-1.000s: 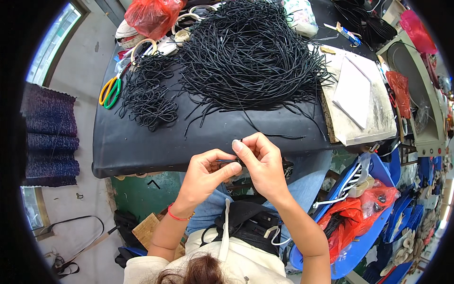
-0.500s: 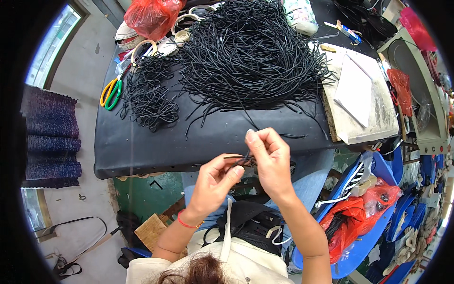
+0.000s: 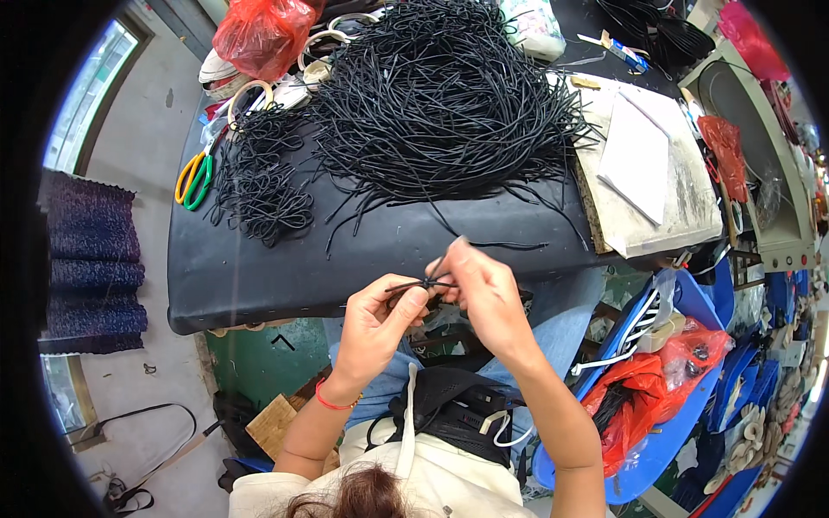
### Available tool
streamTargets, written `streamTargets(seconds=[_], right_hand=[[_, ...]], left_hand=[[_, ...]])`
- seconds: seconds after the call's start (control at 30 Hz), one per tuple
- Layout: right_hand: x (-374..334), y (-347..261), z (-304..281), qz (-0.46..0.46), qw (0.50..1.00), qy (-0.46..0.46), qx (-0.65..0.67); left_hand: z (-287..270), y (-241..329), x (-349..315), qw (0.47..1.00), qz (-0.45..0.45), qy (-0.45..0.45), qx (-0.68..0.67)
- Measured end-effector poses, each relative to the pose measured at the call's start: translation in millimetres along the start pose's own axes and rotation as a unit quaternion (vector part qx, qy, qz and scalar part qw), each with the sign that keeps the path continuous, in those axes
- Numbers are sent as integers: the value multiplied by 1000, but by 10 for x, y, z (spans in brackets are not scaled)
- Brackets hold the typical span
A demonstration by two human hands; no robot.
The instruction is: The person sits at a workbench and repeatedly ties black cords into small loops by hand. They pick up individual cords from a large pile on the table, form a loop, and secure it before placing the finished item aside.
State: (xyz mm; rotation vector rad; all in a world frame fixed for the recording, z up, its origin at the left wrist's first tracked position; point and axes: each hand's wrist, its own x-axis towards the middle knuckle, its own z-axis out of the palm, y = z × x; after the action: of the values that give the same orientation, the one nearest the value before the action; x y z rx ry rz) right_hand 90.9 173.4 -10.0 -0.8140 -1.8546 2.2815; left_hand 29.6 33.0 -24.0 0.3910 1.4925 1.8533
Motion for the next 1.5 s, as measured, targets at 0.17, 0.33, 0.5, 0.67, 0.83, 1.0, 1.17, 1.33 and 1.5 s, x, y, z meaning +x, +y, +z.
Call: streamTargets(seconds=[0.17, 0.33, 0.5, 0.67, 0.83, 1.0, 1.17, 1.33, 1.5], right_hand=[[40, 133, 63, -118, 988, 54, -80], [36, 24, 75, -107, 993, 47, -2], [-95, -17, 24, -70, 997, 2, 6], [-161, -18, 86, -86, 996, 0, -8], [-238, -22, 102, -94, 994, -11, -47], [-219, 32, 232, -70, 995, -9, 75], [-350, -107, 116, -153, 985, 72, -42], [-35, -182, 50, -225, 966, -42, -122], [-142, -150, 118, -66, 992, -42, 94]], left_hand=[[82, 34, -67, 973, 116, 33, 197], [62, 2, 24, 978, 122, 36, 166], [34, -36, 40, 998, 48, 35, 37], [23, 0, 53, 999, 11, 38, -32], [10, -12, 51, 997, 2, 50, -55], [104, 145, 144, 964, -56, 61, -254], [-53, 243, 166, 976, -68, -22, -203], [-56, 252, 117, 982, -74, -110, -136], [-49, 233, 77, 982, -75, -116, -130]])
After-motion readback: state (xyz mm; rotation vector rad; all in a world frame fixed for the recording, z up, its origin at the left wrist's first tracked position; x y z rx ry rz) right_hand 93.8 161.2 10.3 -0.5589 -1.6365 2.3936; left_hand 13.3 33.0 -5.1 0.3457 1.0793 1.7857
